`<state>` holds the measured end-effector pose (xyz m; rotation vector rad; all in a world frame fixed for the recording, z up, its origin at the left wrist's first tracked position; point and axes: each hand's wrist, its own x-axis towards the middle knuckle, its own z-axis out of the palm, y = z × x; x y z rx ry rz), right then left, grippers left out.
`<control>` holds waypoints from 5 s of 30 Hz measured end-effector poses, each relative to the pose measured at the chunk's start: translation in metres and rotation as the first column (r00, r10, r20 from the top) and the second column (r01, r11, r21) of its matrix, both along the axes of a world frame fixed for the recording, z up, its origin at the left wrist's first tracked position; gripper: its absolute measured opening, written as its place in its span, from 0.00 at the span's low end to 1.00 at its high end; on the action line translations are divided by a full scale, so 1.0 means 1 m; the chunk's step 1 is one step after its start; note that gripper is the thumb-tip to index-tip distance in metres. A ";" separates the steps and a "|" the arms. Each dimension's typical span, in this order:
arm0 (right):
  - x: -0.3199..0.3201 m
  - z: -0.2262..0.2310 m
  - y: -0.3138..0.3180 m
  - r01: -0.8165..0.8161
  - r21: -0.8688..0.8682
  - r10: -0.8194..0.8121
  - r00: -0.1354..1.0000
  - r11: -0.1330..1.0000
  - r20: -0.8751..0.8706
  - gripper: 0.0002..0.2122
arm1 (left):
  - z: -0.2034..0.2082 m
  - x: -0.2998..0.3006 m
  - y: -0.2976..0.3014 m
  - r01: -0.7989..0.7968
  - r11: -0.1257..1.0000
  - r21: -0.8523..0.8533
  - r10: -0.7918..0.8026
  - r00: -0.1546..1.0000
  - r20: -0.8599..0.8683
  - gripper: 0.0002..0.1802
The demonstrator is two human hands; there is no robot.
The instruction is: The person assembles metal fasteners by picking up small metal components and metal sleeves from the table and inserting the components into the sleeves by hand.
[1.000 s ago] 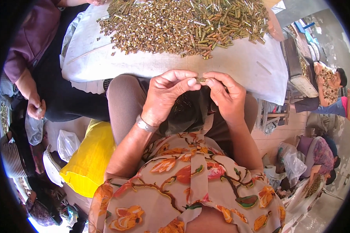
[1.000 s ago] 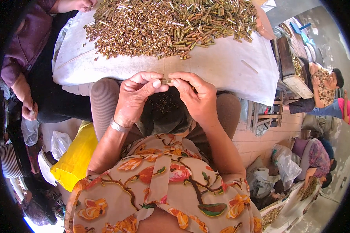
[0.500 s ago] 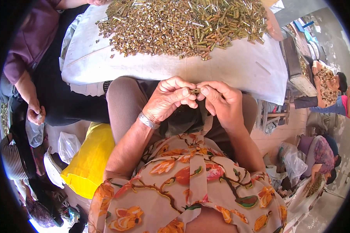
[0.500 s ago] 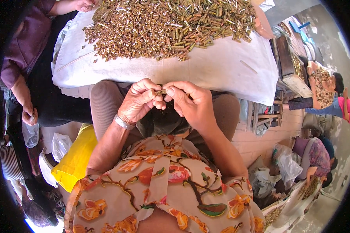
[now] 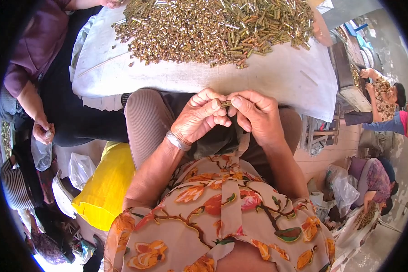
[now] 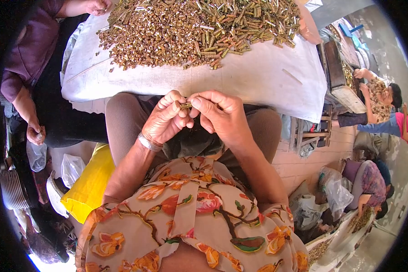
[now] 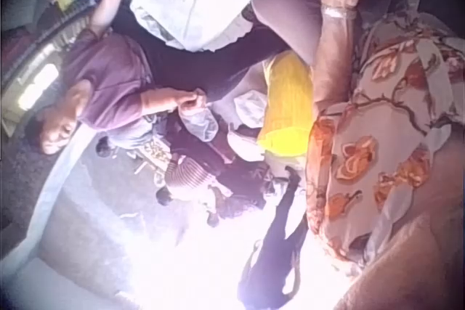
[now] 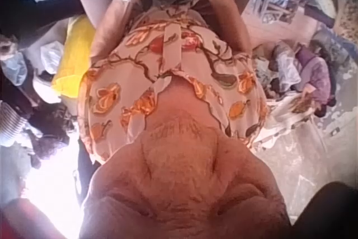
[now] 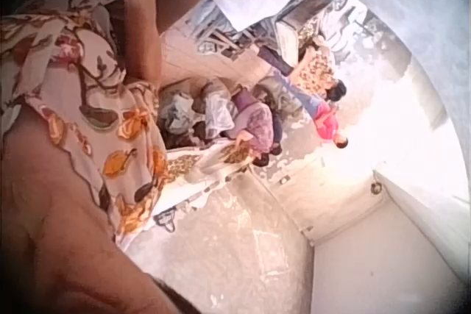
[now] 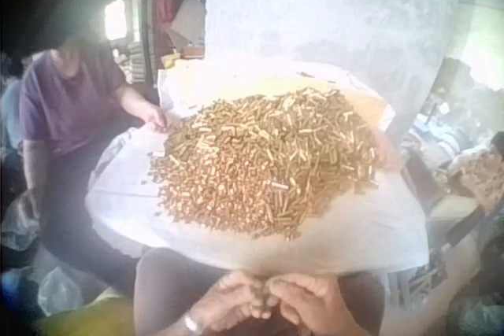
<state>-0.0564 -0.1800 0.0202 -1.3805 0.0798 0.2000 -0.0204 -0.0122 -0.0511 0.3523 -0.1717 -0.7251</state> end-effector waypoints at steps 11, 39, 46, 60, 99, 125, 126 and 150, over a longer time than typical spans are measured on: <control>-0.009 -0.010 0.020 0.192 0.128 -0.199 0.979 0.973 0.044 0.08 | -0.005 -0.001 -0.006 -0.013 0.996 -0.092 0.010 0.999 -0.039 0.10; 0.076 -0.036 -0.038 0.194 -0.032 -0.195 0.979 0.981 -0.057 0.09 | 0.005 0.058 -0.014 -0.862 0.063 0.503 -0.125 0.493 0.861 0.09; 0.109 -0.064 -0.035 0.403 -0.892 0.149 0.888 0.204 0.435 0.07 | -0.002 0.070 -0.028 -0.934 -0.199 0.295 -0.417 0.353 0.837 0.06; 0.016 -0.010 -0.015 0.149 -0.181 -0.134 0.987 0.972 0.092 0.09 | 0.023 0.024 -0.005 -0.317 0.786 0.532 0.234 0.947 0.218 0.08; -0.004 -0.009 0.005 0.349 -0.529 0.000 0.835 0.773 0.550 0.08 | 0.038 -0.008 -0.006 -0.540 0.682 0.494 0.295 0.820 0.490 0.09; -0.008 -0.001 0.007 0.234 -0.367 -0.078 0.916 0.900 0.394 0.06 | 0.036 -0.012 -0.001 -0.764 0.494 0.414 0.257 0.583 0.770 0.09; -0.007 -0.002 0.006 0.235 -0.367 -0.078 0.916 0.900 0.394 0.06 | 0.036 -0.012 -0.001 -0.764 0.495 0.414 0.257 0.584 0.770 0.09; 0.016 -0.037 -0.022 0.066 0.602 0.050 0.984 0.796 -0.173 0.10 | 0.024 0.040 0.004 -0.438 0.452 0.777 -0.108 0.838 0.535 0.09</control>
